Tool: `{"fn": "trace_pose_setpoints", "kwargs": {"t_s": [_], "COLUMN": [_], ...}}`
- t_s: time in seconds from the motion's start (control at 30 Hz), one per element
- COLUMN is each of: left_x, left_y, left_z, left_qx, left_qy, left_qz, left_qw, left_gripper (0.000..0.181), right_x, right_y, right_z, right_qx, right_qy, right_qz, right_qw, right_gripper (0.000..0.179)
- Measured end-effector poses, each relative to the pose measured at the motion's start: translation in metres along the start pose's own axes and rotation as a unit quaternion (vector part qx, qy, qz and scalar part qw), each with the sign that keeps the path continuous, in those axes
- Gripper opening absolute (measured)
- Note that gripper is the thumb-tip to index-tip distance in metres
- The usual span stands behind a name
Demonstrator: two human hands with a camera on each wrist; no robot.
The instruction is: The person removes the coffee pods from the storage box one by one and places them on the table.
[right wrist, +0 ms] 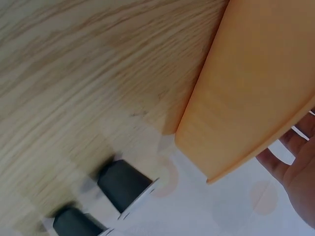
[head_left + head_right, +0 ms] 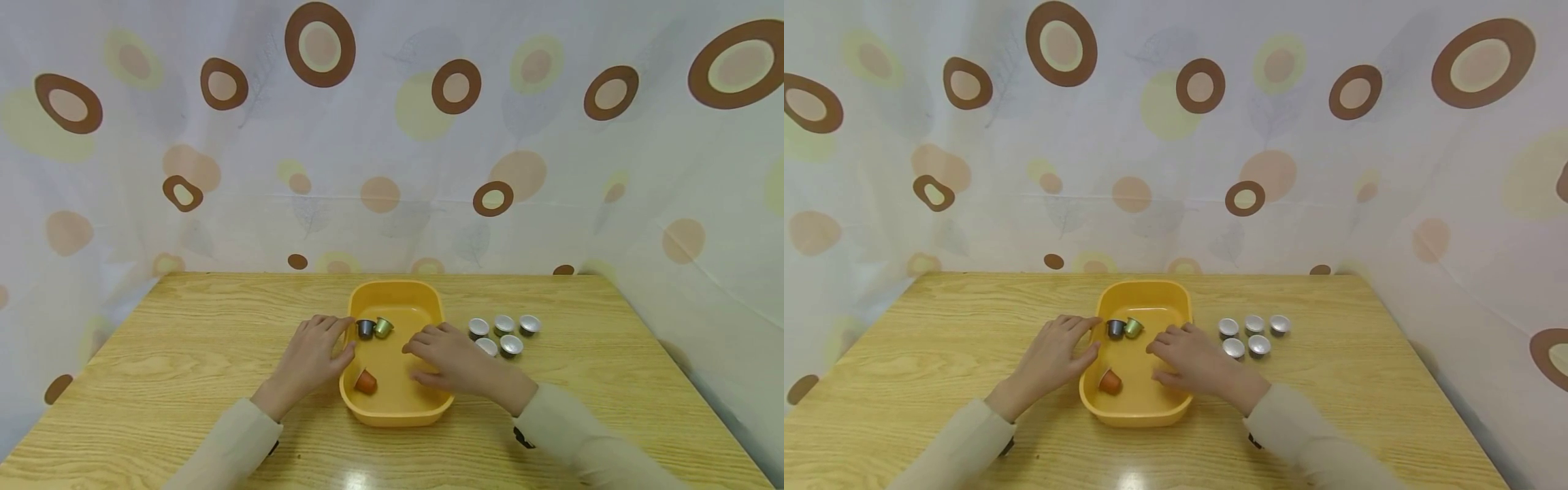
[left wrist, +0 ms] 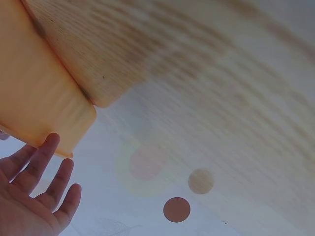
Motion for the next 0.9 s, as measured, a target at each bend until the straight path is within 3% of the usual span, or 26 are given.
{"fn": "trace_pose_setpoints", "kwargs": {"t_s": [0.33,0.9], "left_x": [0.000,0.000], "left_y": [0.000,-0.002], "left_z": [0.000,0.001], "left_qx": [0.004,0.008], "left_qy": [0.002,-0.003], "left_qz": [-0.001,-0.001], "left_qw": [1.0000,1.0000], "left_gripper": [0.037,0.037], "right_x": [0.014,0.032], "right_y": [-0.019,-0.033], "right_z": [-0.011,-0.029], "right_qx": [-0.001,0.000], "right_qy": [-0.021,-0.009], "right_qz": [-0.073,-0.093], "right_qw": [0.9971,0.9956], "right_gripper": [0.040,0.041]}}
Point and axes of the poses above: each hand's wrist, its own x-axis towards the middle knuckle, its own y-axis out of the back of the hand, z = x × y, the point moved 7 cm from there along x, towards the middle knuckle, and after that the axes turned 6 degrees about z, right-handed, at the moved point
